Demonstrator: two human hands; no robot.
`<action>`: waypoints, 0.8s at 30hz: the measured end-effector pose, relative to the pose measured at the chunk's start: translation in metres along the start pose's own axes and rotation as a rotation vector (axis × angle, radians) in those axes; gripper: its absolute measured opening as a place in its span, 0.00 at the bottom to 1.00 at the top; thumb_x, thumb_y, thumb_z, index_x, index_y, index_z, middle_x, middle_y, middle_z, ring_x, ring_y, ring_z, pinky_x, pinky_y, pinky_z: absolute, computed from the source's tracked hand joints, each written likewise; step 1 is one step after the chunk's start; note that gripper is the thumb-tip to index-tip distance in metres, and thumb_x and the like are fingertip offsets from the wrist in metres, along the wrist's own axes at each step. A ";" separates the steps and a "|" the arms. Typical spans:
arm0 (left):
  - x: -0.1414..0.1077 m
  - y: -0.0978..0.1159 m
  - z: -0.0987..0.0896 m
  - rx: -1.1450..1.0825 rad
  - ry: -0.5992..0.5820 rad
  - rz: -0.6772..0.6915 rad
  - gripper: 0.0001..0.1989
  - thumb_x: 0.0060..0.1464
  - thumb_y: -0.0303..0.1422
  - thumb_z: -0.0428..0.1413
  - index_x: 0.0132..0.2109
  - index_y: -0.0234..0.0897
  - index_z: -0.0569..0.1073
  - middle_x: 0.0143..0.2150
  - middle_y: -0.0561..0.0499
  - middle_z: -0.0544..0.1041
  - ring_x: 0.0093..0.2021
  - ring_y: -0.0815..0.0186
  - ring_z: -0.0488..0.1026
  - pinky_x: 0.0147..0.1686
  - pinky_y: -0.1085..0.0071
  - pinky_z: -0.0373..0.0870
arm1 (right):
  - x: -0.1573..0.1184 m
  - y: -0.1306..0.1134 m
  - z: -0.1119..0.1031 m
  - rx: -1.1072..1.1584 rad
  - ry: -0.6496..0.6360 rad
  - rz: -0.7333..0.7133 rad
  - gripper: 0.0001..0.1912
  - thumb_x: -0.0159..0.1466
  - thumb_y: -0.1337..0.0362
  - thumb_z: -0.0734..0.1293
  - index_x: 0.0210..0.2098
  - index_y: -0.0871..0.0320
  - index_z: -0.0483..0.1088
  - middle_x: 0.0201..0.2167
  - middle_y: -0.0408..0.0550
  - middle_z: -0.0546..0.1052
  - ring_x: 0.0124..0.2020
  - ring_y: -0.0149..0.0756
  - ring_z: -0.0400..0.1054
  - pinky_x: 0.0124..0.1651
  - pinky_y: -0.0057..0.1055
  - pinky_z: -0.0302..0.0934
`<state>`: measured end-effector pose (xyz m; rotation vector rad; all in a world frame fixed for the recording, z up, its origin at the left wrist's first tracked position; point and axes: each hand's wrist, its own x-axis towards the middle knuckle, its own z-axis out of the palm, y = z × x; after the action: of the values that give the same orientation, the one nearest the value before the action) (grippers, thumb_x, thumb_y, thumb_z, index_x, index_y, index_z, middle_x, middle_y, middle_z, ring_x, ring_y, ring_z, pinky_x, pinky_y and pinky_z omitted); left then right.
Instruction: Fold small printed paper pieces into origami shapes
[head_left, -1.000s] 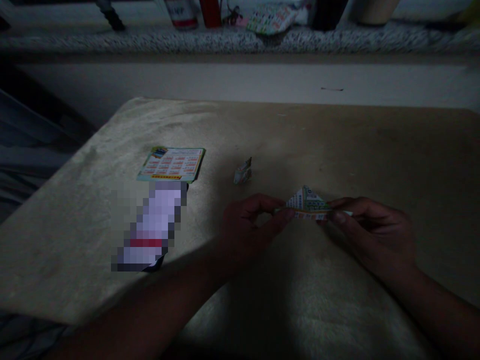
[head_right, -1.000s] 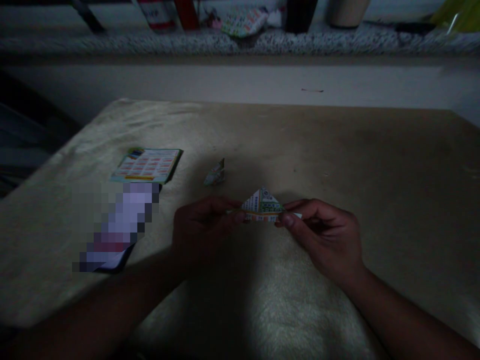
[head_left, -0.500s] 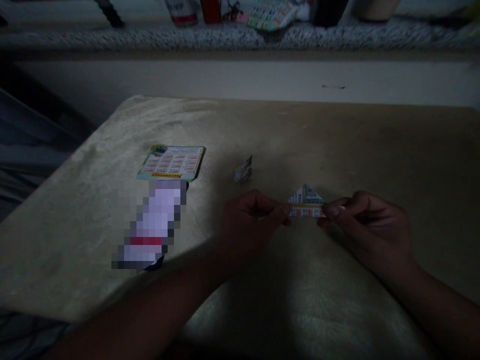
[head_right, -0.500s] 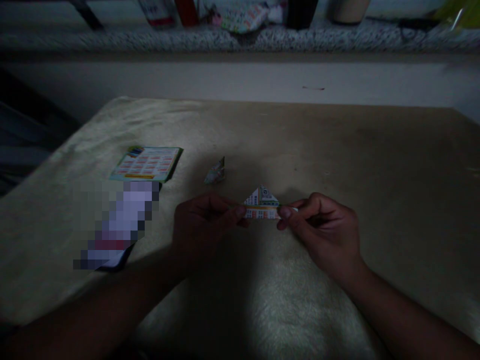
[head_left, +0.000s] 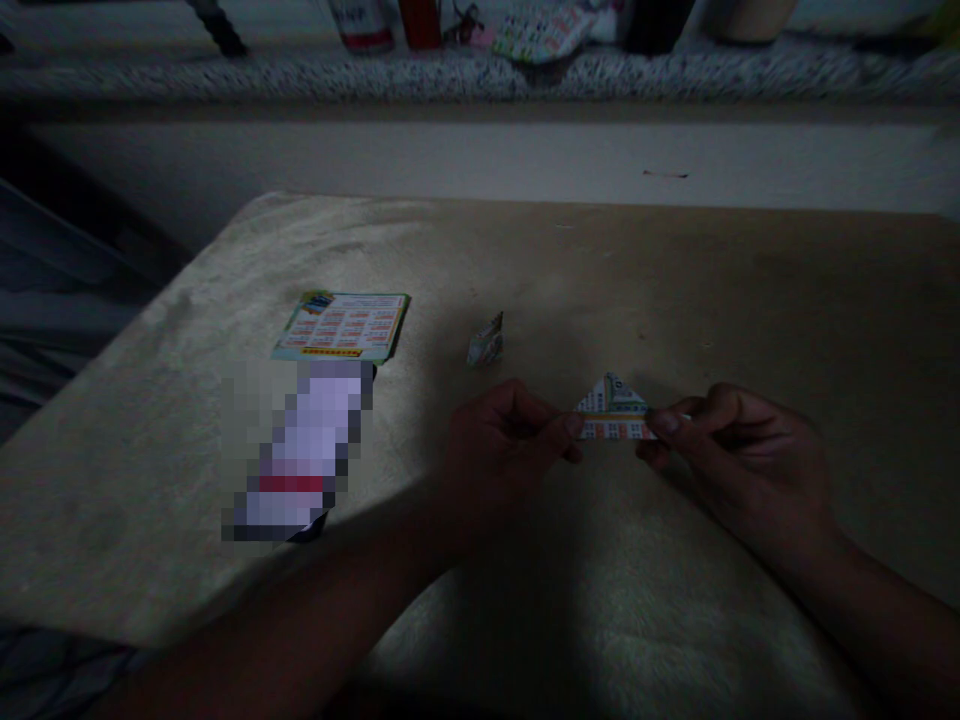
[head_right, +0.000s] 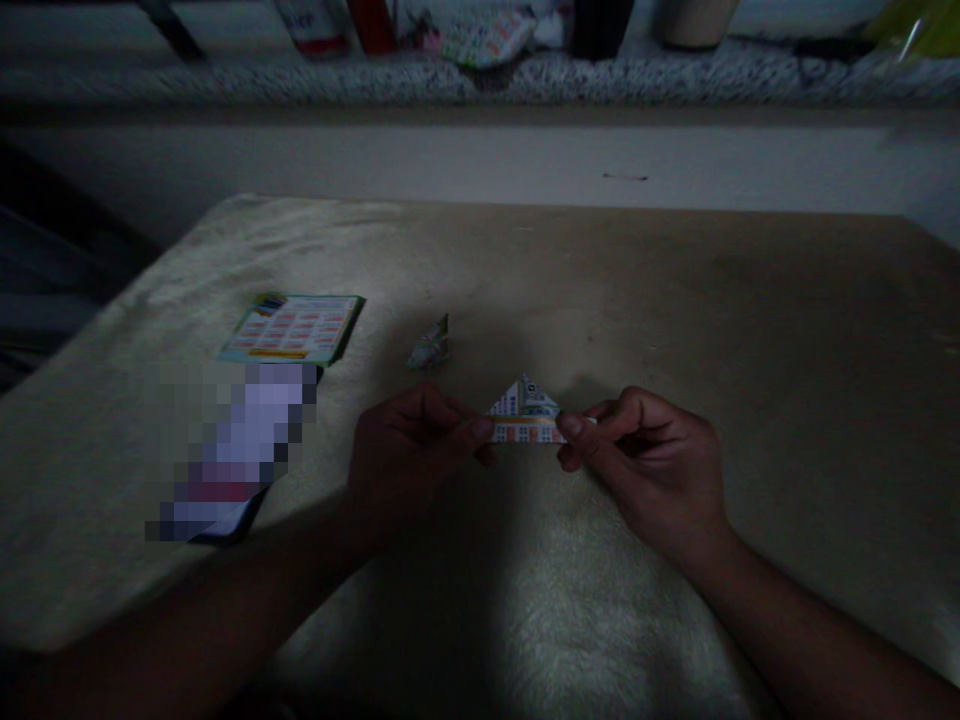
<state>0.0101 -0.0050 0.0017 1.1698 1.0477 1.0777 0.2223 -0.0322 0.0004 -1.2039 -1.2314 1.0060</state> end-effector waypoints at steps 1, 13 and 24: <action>0.000 0.000 0.000 -0.021 -0.012 -0.015 0.12 0.52 0.32 0.67 0.28 0.35 0.71 0.25 0.53 0.81 0.24 0.71 0.77 0.27 0.77 0.72 | 0.000 -0.001 0.000 -0.013 0.006 -0.009 0.15 0.62 0.66 0.75 0.21 0.56 0.69 0.21 0.41 0.79 0.24 0.29 0.73 0.30 0.25 0.68; 0.001 0.007 0.007 -0.133 -0.119 -0.251 0.32 0.40 0.32 0.73 0.50 0.40 0.67 0.38 0.50 0.84 0.31 0.66 0.81 0.29 0.77 0.75 | -0.005 -0.004 0.008 -0.081 -0.001 -0.049 0.15 0.61 0.67 0.75 0.21 0.55 0.69 0.22 0.42 0.79 0.25 0.30 0.74 0.28 0.25 0.67; 0.000 0.004 0.009 -0.247 -0.132 -0.252 0.27 0.40 0.29 0.73 0.45 0.37 0.68 0.35 0.50 0.83 0.28 0.67 0.81 0.29 0.75 0.78 | -0.005 -0.007 0.011 -0.123 0.011 -0.058 0.16 0.60 0.66 0.76 0.20 0.54 0.69 0.21 0.43 0.78 0.24 0.31 0.73 0.26 0.26 0.67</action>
<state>0.0188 -0.0061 0.0065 0.8729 0.9036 0.8906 0.2108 -0.0373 0.0060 -1.2591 -1.3285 0.8905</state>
